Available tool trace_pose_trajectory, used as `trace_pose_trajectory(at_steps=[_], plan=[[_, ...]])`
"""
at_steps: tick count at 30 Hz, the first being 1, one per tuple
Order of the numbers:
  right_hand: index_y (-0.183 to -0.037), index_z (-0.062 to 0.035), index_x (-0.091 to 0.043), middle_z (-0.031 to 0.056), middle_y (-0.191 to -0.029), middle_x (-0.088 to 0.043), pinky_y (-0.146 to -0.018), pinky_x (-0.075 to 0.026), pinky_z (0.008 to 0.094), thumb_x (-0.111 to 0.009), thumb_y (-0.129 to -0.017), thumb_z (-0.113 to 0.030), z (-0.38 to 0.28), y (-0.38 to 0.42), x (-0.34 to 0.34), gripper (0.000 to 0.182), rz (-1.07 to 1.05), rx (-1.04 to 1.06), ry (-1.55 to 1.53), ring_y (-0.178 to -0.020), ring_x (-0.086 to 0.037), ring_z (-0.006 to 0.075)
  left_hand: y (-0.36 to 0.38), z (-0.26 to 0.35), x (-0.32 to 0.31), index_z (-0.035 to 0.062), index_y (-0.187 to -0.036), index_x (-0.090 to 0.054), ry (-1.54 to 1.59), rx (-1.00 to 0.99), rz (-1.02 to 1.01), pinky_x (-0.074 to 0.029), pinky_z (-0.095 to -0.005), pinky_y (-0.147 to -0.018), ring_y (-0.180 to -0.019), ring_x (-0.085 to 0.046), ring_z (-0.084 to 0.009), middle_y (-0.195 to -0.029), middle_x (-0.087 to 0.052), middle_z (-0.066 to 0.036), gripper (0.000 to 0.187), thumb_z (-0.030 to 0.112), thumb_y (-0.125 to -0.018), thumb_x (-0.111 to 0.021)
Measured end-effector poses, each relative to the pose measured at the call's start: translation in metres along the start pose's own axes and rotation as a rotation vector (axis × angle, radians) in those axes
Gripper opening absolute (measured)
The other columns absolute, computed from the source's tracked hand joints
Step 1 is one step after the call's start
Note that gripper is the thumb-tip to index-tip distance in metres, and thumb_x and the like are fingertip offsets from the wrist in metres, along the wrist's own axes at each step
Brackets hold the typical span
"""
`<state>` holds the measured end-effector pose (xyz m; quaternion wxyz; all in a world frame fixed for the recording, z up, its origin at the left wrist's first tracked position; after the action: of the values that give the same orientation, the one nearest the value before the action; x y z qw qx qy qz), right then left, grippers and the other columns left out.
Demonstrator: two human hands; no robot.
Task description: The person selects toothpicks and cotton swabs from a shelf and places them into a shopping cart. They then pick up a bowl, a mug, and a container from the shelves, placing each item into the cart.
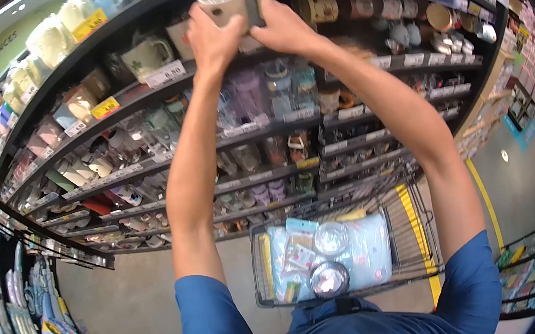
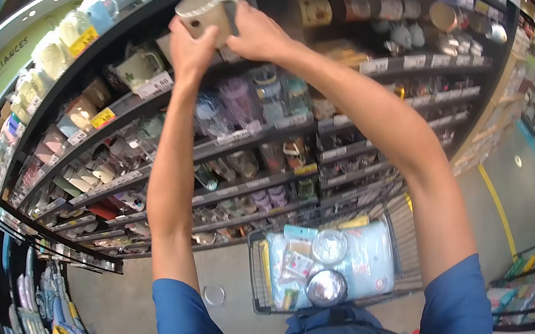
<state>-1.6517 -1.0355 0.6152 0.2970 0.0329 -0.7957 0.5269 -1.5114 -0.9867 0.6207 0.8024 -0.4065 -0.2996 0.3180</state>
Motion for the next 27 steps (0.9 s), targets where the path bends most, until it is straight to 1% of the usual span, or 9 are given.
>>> trace_pose_trajectory(at_steps=[3,5,9,11,13,15,17,22,27], plan=[[-0.115,0.0116,-0.042,0.0357,-0.098,-0.059,-0.083,-0.049,0.0486,-0.061,-0.073,-0.020,-0.024,0.005,0.012,0.056,0.049,0.017,-0.045,-0.093,-0.061,0.0447,-0.004,0.008,0.011,-0.0047,-0.121,-0.044,-0.189,-0.025,0.054,-0.047,-0.0362,-0.087,-0.099,-0.061,-0.0286,-0.106,-0.061,-0.018,0.064,0.025,-0.070,-0.071],[-0.125,0.0082,-0.037,0.0384,-0.113,-0.052,-0.089,-0.046,0.0456,-0.064,-0.076,-0.024,-0.052,0.013,0.045,0.064,0.157,-0.103,-0.263,-0.105,-0.055,0.0458,0.004,0.034,0.026,-0.0047,-0.112,-0.053,0.132,-0.018,0.090,-0.051,-0.0397,-0.073,-0.085,-0.063,-0.0317,-0.096,-0.062,-0.023,0.052,0.025,-0.072,-0.067],[-0.093,0.0100,-0.058,0.0310,-0.081,-0.062,-0.069,-0.052,0.0445,-0.060,-0.071,-0.015,-0.054,0.057,0.057,0.033,0.149,-0.043,-0.264,-0.081,-0.063,0.0432,0.055,0.046,0.019,-0.0011,-0.122,-0.046,0.428,0.086,-0.077,-0.046,-0.0307,-0.087,-0.101,-0.056,-0.0193,-0.111,-0.057,-0.012,0.044,0.012,-0.082,-0.060],[-0.093,0.0063,-0.059,0.0281,-0.078,-0.063,-0.066,-0.051,0.0418,-0.060,-0.072,-0.014,-0.065,0.109,0.063,0.030,-0.073,-0.226,-0.559,-0.074,-0.064,0.0407,0.110,0.032,0.016,-0.0033,-0.123,-0.044,0.391,0.177,-0.134,-0.045,-0.0343,-0.091,-0.104,-0.057,-0.0241,-0.110,-0.058,-0.014,0.060,0.021,-0.075,-0.071],[-0.123,0.0061,-0.042,0.0280,-0.116,-0.054,-0.092,-0.044,0.0416,-0.062,-0.076,-0.017,-0.043,0.188,0.048,0.057,-0.216,-0.297,-0.332,-0.106,-0.054,0.0426,0.185,0.043,0.009,-0.0026,-0.131,-0.038,0.331,0.130,-0.108,-0.039,-0.0423,-0.094,-0.109,-0.048,-0.0349,-0.114,-0.047,-0.023,0.074,0.022,-0.068,-0.068],[-0.133,0.0033,-0.036,0.0260,-0.126,-0.049,-0.098,-0.041,0.0391,-0.063,-0.078,-0.014,-0.034,0.276,0.059,0.064,-0.049,-0.274,-0.201,-0.115,-0.052,0.0377,0.271,0.052,-0.010,-0.0022,-0.135,-0.035,0.203,0.216,-0.232,-0.035,-0.0422,-0.099,-0.113,-0.045,-0.0324,-0.119,-0.044,-0.021,0.075,0.015,-0.069,-0.066],[-0.139,0.0040,-0.025,0.0276,-0.133,-0.043,-0.104,-0.035,0.0399,-0.062,-0.076,-0.013,-0.008,0.369,0.044,0.075,-0.219,-0.599,-0.401,-0.126,-0.043,0.0381,0.360,0.049,-0.039,-0.0026,-0.135,-0.034,0.165,0.284,-0.377,-0.032,-0.0444,-0.102,-0.120,-0.040,-0.0353,-0.127,-0.042,-0.023,0.076,0.013,-0.069,-0.066],[-0.138,0.0012,-0.027,0.0265,-0.130,-0.047,-0.100,-0.040,0.0396,-0.060,-0.075,-0.003,0.042,0.608,0.034,0.071,-0.204,-1.104,-0.385,-0.122,-0.048,0.0377,0.575,0.038,-0.124,-0.0076,-0.134,-0.030,0.301,0.551,-0.744,-0.033,-0.0475,-0.101,-0.118,-0.042,-0.0426,-0.125,-0.045,-0.028,0.083,0.018,-0.066,-0.070],[-0.138,-0.0003,-0.027,0.0251,-0.124,-0.051,-0.095,-0.044,0.0384,-0.060,-0.074,-0.003,0.082,0.717,0.039,0.072,-0.115,-1.238,-0.267,-0.116,-0.052,0.0368,0.633,0.052,-0.173,-0.0078,-0.128,-0.035,0.368,0.600,-0.908,-0.042,-0.0464,-0.093,-0.108,-0.052,-0.0438,-0.114,-0.055,-0.028,0.078,0.020,-0.065,-0.071]])
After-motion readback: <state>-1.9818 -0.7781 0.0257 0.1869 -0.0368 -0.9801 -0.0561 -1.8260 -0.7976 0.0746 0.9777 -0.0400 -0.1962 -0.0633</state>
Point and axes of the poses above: each hand's wrist, its own y-axis away from the middle knuckle, its own x-axis out of the back of the hand, z = x × y, the point moved 10 cm from there along -y, towards the middle knuckle
